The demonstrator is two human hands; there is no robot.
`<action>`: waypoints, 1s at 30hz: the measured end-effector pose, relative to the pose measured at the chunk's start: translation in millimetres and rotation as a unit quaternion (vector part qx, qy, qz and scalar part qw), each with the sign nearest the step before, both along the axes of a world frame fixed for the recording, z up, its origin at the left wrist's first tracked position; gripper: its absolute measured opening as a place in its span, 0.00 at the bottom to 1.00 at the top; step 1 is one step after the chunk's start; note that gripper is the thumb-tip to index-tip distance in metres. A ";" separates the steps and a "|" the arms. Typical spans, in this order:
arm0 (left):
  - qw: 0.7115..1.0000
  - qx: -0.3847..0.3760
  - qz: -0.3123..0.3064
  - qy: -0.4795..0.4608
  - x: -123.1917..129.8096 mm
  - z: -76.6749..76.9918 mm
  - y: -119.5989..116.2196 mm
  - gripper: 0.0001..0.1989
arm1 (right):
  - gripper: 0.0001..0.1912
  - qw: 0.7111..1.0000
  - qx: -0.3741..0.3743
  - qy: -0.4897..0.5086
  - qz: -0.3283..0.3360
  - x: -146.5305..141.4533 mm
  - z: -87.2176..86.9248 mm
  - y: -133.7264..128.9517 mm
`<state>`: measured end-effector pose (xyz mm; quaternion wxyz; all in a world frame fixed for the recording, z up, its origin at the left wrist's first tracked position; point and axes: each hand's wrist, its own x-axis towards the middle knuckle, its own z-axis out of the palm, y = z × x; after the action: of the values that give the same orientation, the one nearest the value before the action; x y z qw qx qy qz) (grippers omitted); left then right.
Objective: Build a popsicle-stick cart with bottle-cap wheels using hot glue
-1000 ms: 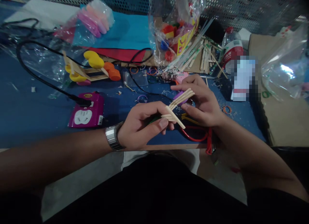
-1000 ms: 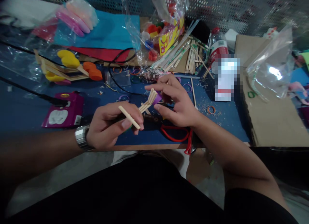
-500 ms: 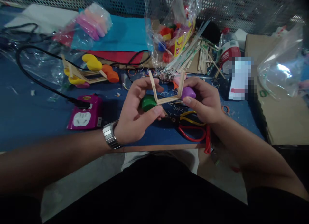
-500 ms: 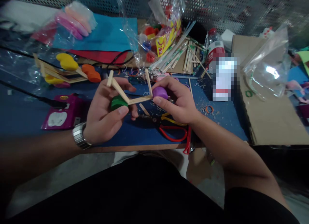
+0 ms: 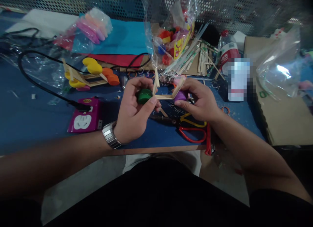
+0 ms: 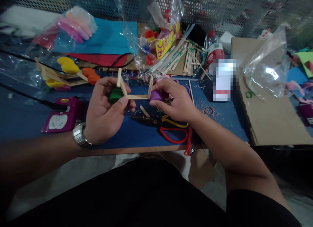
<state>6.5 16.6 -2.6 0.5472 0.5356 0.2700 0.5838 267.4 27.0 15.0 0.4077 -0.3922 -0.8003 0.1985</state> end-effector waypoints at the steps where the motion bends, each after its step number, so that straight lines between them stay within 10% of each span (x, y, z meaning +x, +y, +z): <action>1: 1.000 -0.005 0.001 0.000 -0.2 -1.9 0.8 0.20 | 0.25 1.000 0.002 0.004 -0.008 0.0 -0.8 1.0; 10: 0.993 -0.107 -0.030 -0.042 -2.5 -12.4 10.4 0.21 | 0.27 0.979 -0.044 0.169 -0.104 4.7 -12.6 9.8; 30: 0.982 -0.135 -0.133 -0.016 1.4 0.1 2.2 0.27 | 0.32 0.965 -0.125 0.232 -0.003 -6.0 -12.6 2.5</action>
<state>7.9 18.9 -2.6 0.6915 0.4784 0.2641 0.4724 261.3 29.5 2.3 0.5302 -0.3854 -0.6519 0.3812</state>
